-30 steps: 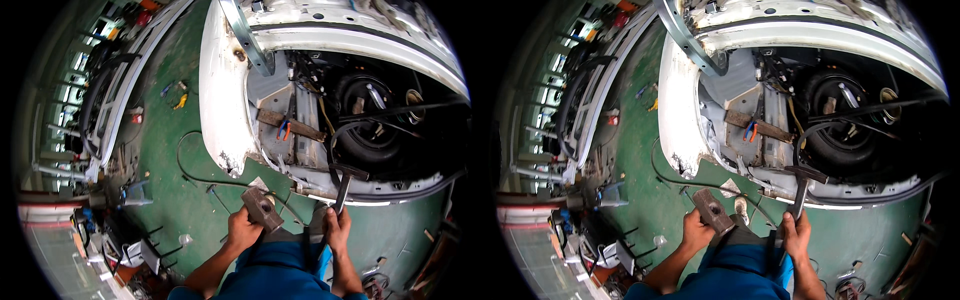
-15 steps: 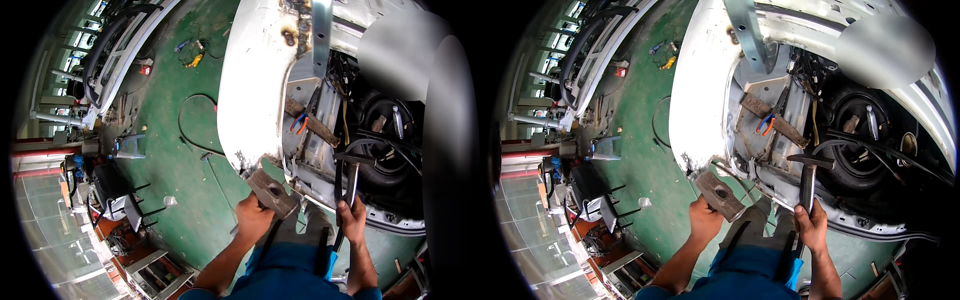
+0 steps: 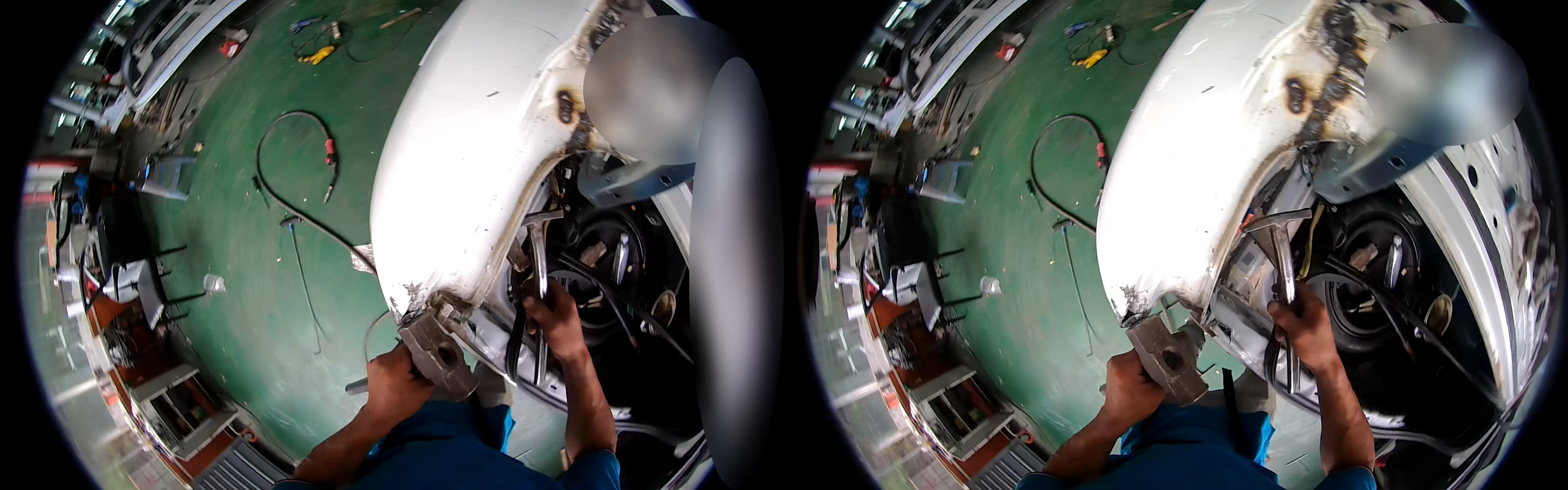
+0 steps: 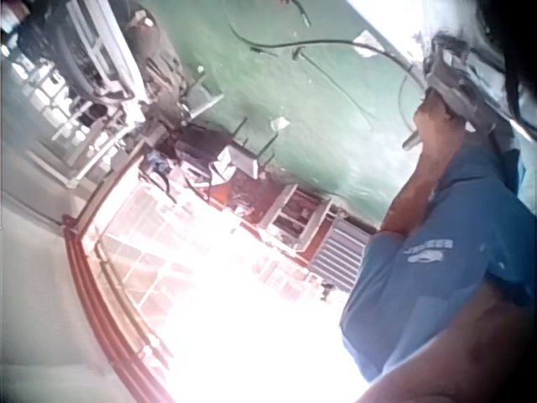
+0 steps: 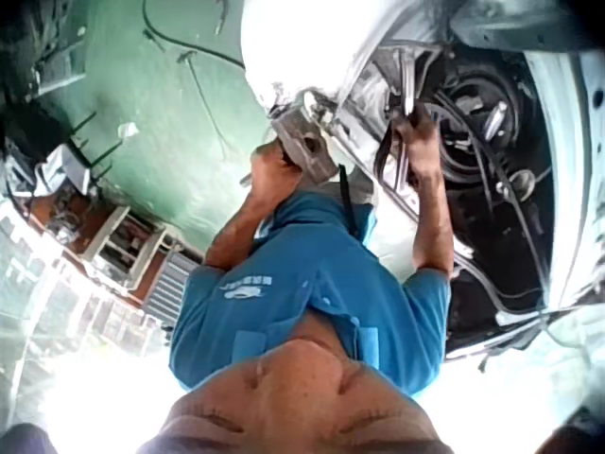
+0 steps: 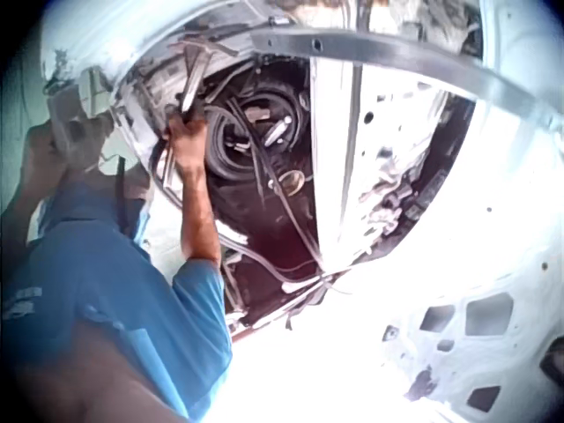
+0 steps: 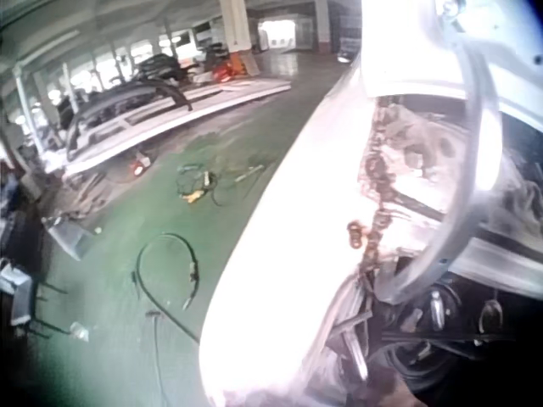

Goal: The person uses a hammer and a metal dolly to repeatedly strike and shape the damaged front fender of a white car. They adjust the tool positions and reposition their hands to work on different sections of the dent along the fender edge.

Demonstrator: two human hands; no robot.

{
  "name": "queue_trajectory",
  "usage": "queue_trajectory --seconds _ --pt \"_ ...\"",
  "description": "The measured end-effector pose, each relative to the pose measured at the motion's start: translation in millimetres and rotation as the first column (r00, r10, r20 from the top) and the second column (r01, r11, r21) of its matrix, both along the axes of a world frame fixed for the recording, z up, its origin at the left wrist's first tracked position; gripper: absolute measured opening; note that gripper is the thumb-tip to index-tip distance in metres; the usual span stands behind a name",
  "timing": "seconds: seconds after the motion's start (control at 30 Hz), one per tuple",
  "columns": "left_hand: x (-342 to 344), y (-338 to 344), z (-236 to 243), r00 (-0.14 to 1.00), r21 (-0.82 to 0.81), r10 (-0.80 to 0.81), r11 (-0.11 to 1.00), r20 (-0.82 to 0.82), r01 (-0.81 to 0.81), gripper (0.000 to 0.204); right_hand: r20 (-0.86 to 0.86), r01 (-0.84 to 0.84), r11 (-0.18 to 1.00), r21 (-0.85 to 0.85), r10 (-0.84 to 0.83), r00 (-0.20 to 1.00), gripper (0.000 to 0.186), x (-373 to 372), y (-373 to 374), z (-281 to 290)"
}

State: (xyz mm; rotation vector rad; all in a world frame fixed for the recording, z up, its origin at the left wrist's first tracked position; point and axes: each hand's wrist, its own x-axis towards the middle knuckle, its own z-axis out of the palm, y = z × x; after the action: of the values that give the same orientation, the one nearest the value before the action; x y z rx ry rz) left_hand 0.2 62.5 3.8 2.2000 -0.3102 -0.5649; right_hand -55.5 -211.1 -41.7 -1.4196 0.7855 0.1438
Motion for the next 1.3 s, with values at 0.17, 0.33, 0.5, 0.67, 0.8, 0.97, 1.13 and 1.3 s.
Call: queue_trajectory --seconds 0.17,0.33,0.5,0.67,0.8,0.97,1.13,1.3 --pt "-1.4 -16.0 4.3 0.985 0.074 0.046 0.996 0.164 -0.058 0.040 -0.054 -0.178 0.977 -0.115 0.173 0.983 0.017 27.6 -12.4 -23.2" --pt "-22.9 -23.9 -24.1 0.963 0.061 0.269 0.961 0.018 -0.270 0.051 -0.038 -0.382 0.923 -0.046 0.380 0.924 0.015 57.8 -31.9 -17.9" --pt "-24.9 -26.1 -15.6 0.942 -0.035 0.330 0.944 0.056 -0.328 0.051 -0.037 -0.561 0.819 -0.117 0.561 0.827 0.016 91.2 -56.3 -21.5" --pt "-22.3 -29.3 -15.8 0.956 0.052 0.284 0.956 0.078 -0.288 0.055 0.171 -0.745 0.580 -0.329 0.813 0.557 0.035 121.8 -63.3 -16.6" --pt "-27.3 -30.1 -18.0 0.937 0.041 0.348 0.936 0.021 -0.349 0.056 0.160 -0.767 0.349 -0.538 0.936 0.314 0.037 140.7 -62.7 -6.5" --pt "-24.4 -34.9 -10.6 0.925 0.045 0.377 0.924 0.050 -0.379 0.056 0.100 -0.610 0.127 -0.782 0.992 0.078 0.046 143.8 -77.2 -24.6" --pt "-24.0 -35.6 -11.2 0.924 0.039 0.380 0.923 0.040 -0.382 0.054 0.058 -0.685 0.012 -0.729 0.997 -0.044 0.056 156.0 -74.2 -4.0" --pt "-23.5 -36.4 -14.8 0.921 0.037 0.380 0.922 0.086 -0.384 0.050 -0.094 -0.422 -0.127 -0.898 0.991 -0.097 0.047 151.9 -82.3 -15.8"
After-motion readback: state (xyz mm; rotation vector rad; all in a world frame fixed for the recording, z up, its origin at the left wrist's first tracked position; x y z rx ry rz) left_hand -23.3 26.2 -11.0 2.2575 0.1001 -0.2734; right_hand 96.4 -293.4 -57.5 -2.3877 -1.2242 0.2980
